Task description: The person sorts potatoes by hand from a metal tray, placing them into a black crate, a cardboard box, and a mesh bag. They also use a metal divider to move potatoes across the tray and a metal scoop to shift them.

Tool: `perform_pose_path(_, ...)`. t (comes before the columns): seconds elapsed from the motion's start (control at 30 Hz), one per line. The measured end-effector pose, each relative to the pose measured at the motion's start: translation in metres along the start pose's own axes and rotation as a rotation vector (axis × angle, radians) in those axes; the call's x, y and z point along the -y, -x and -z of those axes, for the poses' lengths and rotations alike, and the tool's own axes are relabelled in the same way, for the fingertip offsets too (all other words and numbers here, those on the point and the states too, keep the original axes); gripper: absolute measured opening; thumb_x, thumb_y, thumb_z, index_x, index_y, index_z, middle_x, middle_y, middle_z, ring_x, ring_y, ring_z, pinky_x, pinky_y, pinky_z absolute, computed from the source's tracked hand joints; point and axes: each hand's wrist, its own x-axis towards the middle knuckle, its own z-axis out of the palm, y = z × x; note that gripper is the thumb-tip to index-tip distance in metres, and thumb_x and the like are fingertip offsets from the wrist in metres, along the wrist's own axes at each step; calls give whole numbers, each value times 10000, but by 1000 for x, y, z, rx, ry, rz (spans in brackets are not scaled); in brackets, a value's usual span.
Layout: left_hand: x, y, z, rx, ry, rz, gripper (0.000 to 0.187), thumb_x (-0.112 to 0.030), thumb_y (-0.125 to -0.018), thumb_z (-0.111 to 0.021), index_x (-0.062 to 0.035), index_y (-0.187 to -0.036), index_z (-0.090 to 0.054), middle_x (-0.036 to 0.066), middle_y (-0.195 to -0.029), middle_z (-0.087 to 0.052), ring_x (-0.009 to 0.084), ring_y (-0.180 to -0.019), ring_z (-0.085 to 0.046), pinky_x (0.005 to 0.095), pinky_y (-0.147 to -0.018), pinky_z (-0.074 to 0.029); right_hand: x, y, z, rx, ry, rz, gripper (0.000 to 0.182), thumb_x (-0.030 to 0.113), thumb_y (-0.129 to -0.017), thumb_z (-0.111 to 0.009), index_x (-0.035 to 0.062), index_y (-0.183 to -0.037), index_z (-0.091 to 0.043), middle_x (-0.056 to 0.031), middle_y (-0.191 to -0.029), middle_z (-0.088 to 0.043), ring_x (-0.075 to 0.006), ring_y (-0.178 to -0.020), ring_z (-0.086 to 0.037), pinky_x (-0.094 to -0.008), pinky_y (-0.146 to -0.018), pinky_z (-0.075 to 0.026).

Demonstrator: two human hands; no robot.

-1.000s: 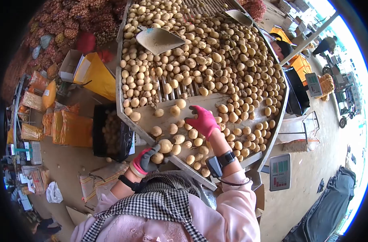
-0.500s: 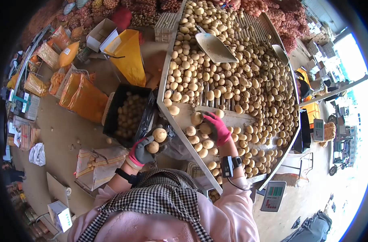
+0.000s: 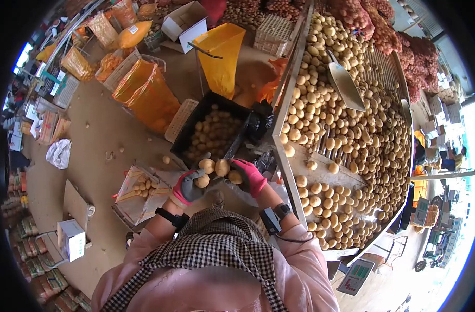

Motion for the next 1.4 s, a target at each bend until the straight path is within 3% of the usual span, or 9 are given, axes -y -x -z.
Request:
perform_pose_path(0.17,26,-18,35,-208,1243,662,234,-104,-826,-708,-41,-1038,-634,102,-1034,-677,202,-981,-659,308,-821,-540,-87,-45,-38,-38,-473,-207,447,245,-892,-657,74,-1289,-543,-87,-1214,-611,-233,-1122,-601,-378,-970,-479)
perform_pose_path(0.33,29,-8,46,-309,1232,781,206,-77,-906,-584,-68,-1103,-642,69,-1027,-675,257,-1001,-658,354,-853,-571,-30,-54,-56,82,-1428,-485,468,355,-1017,-470,36,-1359,-472,-145,-1278,-583,-298,-1163,-593,-417,-1011,-468)
perform_pose_path(0.4,1,-2,52,75,-255,-124,229,-79,-913,-601,-63,-1138,-639,85,-1056,-677,248,-996,-659,324,-858,-562,-25,-52,-62,73,-1414,-454,513,391,-1008,-476,39,-1380,-455,-134,-1304,-567,-299,-1173,-584,-418,-1015,-468)
perform_pose_path(0.53,22,6,46,22,1185,671,249,-176,-966,-566,-27,-1156,-627,120,-1121,-659,204,-1055,-635,304,-897,-541,-22,-49,-76,44,-1167,-326,583,426,-985,-513,44,-1415,-424,-130,-1322,-554,-292,-1182,-580,-440,-1014,-476)
perform_pose_path(0.67,2,7,50,91,795,482,285,-228,-981,-542,-12,-1147,-624,122,-1144,-650,178,-1075,-618,299,-904,-537,1,-41,-69,131,-1491,-363,564,414,-983,-520,34,-1392,-442,-126,-1284,-580,-284,-1143,-604,-434,-992,-494)
perform_pose_path(0.77,22,12,52,-17,1282,761,291,-177,-949,-599,-22,-1195,-591,101,-1153,-650,216,-1077,-627,347,-913,-547,-20,-31,-70,-42,209,118,527,382,-972,-554,50,-1370,-461,-130,-1245,-605,-299,-1103,-623,-423,-972,-510)
perform_pose_path(1.07,-7,12,54,-8,-216,-50,292,-142,-893,-686,7,-1136,-621,123,-1076,-694,228,-985,-676,316,-803,-567,18,-40,-68,-26,-1378,-335,532,248,-948,-633,81,-1406,-421,-126,-1211,-587,-294,-1096,-612,-394,-955,-498)
perform_pose_path(1.27,-2,7,62,-70,1573,720,409,-354,-991,-545,-35,-1247,-556,150,-1125,-671,264,-1004,-662,309,-768,-585,-9,-60,-57,308,-1593,-200,569,380,-974,-569,95,-1435,-395,-117,-1246,-576,-309,-1107,-608,-385,-990,-467)
perform_pose_path(1.4,8,11,58,51,1499,620,435,-341,-976,-587,-19,-1264,-532,155,-1170,-646,259,-1044,-644,318,-873,-567,-58,-57,-58,-198,-56,-350,679,449,-928,-618,49,-1433,-405,-180,-1261,-611,-310,-1139,-612,-363,-969,-473)
